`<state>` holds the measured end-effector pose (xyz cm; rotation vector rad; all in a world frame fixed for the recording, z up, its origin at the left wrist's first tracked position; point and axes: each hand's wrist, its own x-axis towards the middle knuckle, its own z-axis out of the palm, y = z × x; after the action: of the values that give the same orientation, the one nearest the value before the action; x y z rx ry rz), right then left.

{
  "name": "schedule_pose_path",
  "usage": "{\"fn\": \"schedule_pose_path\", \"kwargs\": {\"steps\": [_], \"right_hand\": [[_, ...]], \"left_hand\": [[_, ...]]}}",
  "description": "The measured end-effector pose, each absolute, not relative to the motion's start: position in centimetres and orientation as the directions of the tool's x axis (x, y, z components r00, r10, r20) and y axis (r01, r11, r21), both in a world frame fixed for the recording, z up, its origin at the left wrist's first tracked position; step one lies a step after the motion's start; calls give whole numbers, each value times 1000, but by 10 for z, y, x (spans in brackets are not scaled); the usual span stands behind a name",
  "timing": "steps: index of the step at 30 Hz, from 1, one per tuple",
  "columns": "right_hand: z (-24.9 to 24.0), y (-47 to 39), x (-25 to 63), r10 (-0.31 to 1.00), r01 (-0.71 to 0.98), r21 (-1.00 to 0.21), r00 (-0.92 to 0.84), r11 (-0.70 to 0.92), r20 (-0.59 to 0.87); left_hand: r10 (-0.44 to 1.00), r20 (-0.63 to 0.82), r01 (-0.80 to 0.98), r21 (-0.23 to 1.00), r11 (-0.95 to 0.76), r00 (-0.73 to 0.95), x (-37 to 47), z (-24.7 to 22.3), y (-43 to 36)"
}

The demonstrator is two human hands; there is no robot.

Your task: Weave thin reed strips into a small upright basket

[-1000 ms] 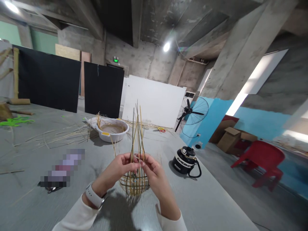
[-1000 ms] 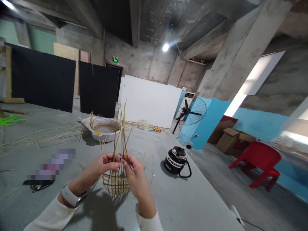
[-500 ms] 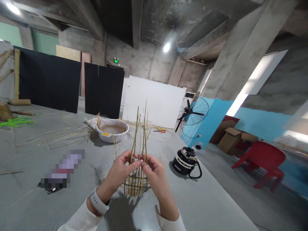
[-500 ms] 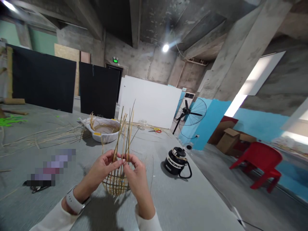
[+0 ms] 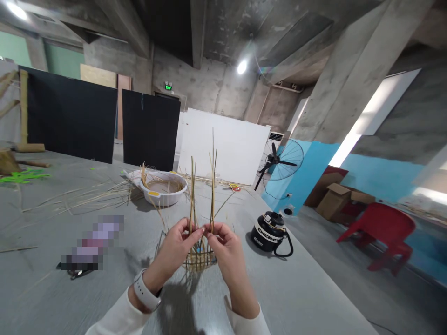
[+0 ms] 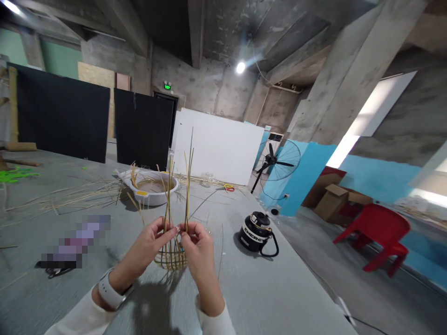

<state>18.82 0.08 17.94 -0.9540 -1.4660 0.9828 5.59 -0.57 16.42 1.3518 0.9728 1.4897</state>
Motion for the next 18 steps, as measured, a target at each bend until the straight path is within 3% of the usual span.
{"fn": "schedule_pose_path", "kwargs": {"steps": [3, 10, 15, 18], "right_hand": [[180, 0, 188, 939, 45, -940, -80, 338, 334], [176, 2, 188, 921, 70, -921, -112, 383, 374], [173, 7, 195, 908, 10, -930, -218, 369, 358], [173, 11, 201, 887, 70, -898, -209, 434, 413]], "left_hand": [[952, 306, -69, 949, -308, -32, 58, 161, -3], [977, 178, -245, 959, -145, 120, 59, 153, 5], [985, 137, -197, 974, -115, 102, 52, 155, 5], [983, 142, -175, 977, -121, 114, 49, 156, 6]]}}
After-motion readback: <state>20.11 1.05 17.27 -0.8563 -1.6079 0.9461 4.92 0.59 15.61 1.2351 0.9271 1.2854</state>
